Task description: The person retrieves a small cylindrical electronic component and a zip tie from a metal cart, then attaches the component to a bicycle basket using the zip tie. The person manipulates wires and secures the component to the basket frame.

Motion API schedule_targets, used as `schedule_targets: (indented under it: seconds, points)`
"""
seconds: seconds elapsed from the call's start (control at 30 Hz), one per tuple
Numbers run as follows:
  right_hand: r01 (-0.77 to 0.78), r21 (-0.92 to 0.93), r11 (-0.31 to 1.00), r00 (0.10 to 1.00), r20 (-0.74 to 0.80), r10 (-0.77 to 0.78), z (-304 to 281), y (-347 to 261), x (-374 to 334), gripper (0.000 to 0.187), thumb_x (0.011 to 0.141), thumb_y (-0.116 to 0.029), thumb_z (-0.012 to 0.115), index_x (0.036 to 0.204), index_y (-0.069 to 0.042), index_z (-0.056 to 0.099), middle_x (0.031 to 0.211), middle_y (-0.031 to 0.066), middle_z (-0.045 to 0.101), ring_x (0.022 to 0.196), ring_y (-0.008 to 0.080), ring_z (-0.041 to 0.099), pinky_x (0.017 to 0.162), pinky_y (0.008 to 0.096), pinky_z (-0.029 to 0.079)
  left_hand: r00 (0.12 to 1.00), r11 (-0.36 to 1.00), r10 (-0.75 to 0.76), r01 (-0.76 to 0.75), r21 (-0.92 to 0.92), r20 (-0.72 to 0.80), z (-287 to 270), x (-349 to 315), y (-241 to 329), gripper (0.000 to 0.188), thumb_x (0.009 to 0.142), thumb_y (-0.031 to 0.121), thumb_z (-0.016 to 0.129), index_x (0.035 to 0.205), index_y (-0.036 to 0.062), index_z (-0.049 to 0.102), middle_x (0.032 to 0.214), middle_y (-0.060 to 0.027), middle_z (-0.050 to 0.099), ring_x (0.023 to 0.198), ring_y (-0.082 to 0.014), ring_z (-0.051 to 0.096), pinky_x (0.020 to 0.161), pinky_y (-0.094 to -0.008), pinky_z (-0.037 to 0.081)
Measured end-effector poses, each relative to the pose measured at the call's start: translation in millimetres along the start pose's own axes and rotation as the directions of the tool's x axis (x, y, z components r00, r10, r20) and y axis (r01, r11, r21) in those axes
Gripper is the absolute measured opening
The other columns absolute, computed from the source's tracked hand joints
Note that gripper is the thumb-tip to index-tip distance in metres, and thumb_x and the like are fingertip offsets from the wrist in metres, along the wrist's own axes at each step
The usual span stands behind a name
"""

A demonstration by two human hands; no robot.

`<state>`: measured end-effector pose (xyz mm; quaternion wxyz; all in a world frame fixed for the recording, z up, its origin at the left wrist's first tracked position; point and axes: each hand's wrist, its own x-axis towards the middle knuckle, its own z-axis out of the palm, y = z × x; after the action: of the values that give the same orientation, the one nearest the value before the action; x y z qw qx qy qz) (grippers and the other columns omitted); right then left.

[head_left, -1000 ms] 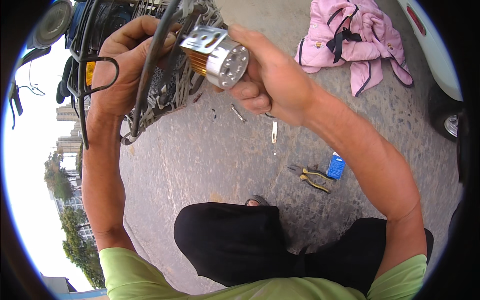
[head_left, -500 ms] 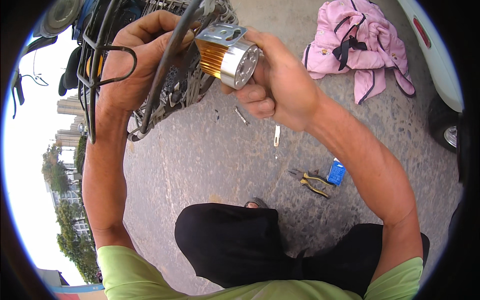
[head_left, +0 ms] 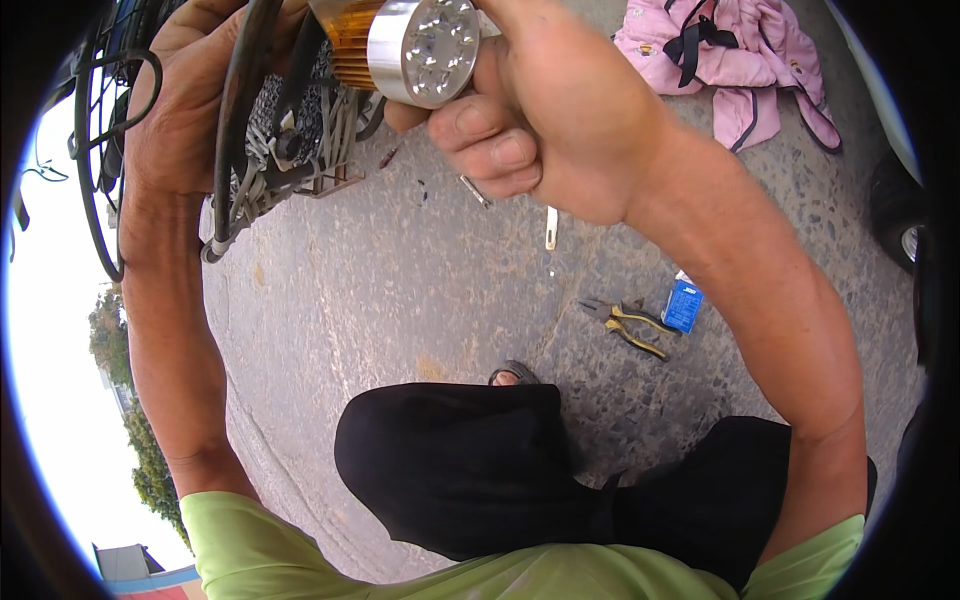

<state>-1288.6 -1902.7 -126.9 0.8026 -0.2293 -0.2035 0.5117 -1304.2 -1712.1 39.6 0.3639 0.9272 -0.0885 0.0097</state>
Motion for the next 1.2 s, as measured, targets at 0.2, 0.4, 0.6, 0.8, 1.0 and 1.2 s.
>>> schedule_targets:
  seconds: [0.2,0.4,0.6,0.8,1.0,1.2]
  points:
    - [0.108,0.034,0.994,0.989,0.094,-0.111,0.1,-1.0,-1.8,0.055,0.101,-0.053,0.022,0.086,-0.011,0.054,0.057,-0.0051,0.037,0.042,0.0079,0.026,0.039,0.0239,0.023,1.0,0.999,0.004,-0.004,0.04,-0.008,-2.8,-1.7,-0.3,0.038,0.087,0.026,0.073,0.117,0.0045,0.067,0.103,-0.0092,0.071,0.093,-0.0148,0.068,0.083,-0.0279,0.054]
    - [0.064,0.134,0.989,0.997,0.024,-0.068,8.7,-2.6,-6.5,0.046,0.102,-0.049,0.024,0.089,-0.016,0.052,0.058,-0.005,0.036,0.045,0.0086,0.026,0.04,0.0251,0.022,1.0,0.989,0.011,-0.009,0.15,-0.012,0.5,-13.2,4.3,0.039,0.087,0.027,0.072,0.118,0.0039,0.067,0.104,-0.0107,0.071,0.095,-0.0168,0.067,0.086,-0.0296,0.053]
    - [0.287,-0.143,0.947,0.934,-0.18,-0.31,24.8,-15.6,-8.8,0.056,0.1,-0.048,0.032,0.083,-0.003,0.06,0.058,-0.003,0.04,0.046,0.0063,0.028,0.041,0.0237,0.021,0.996,0.916,0.056,-0.024,0.401,-0.069,17.1,-25.2,25.1,0.041,0.086,0.028,0.071,0.119,0.0032,0.067,0.104,-0.0123,0.071,0.096,-0.0187,0.067,0.088,-0.0314,0.052]
    - [0.187,-0.168,0.968,0.972,-0.114,-0.208,16.5,-20.5,-4.3,0.054,0.102,-0.052,0.024,0.112,-0.011,0.057,0.085,0.0031,0.056,0.053,0.0055,0.028,0.043,0.0189,0.023,0.956,0.82,0.195,-0.036,0.571,-0.221,46.1,-32.2,44.3,0.036,0.086,0.026,0.07,0.111,-0.0006,0.068,0.088,-0.0095,0.071,0.08,-0.0161,0.067,0.074,-0.0289,0.054]
    - [0.147,-0.138,0.979,0.981,-0.103,-0.162,20.4,-24.3,-5.0,0.049,0.103,-0.048,0.022,0.115,-0.011,0.052,0.09,0.0069,0.057,0.054,0.0058,0.029,0.044,0.0199,0.024,0.958,0.828,0.222,-0.085,0.554,-0.184,42.2,-29.1,41.8,0.029,0.087,0.02,0.068,0.108,0.0004,0.067,0.088,-0.0103,0.069,0.08,-0.0155,0.066,0.074,-0.0288,0.054]
    - [0.113,-0.127,0.985,0.986,-0.106,-0.127,21.9,-27.3,-8.9,0.049,0.102,-0.048,0.023,0.117,-0.01,0.051,0.09,0.0064,0.057,0.055,0.0058,0.029,0.044,0.0201,0.023,0.972,0.869,0.15,-0.042,0.494,-0.18,43.7,-29.2,49.3,0.025,0.085,0.016,0.067,0.103,-0.0017,0.066,0.079,-0.0074,0.065,0.07,-0.0128,0.06,0.065,-0.0289,0.051]
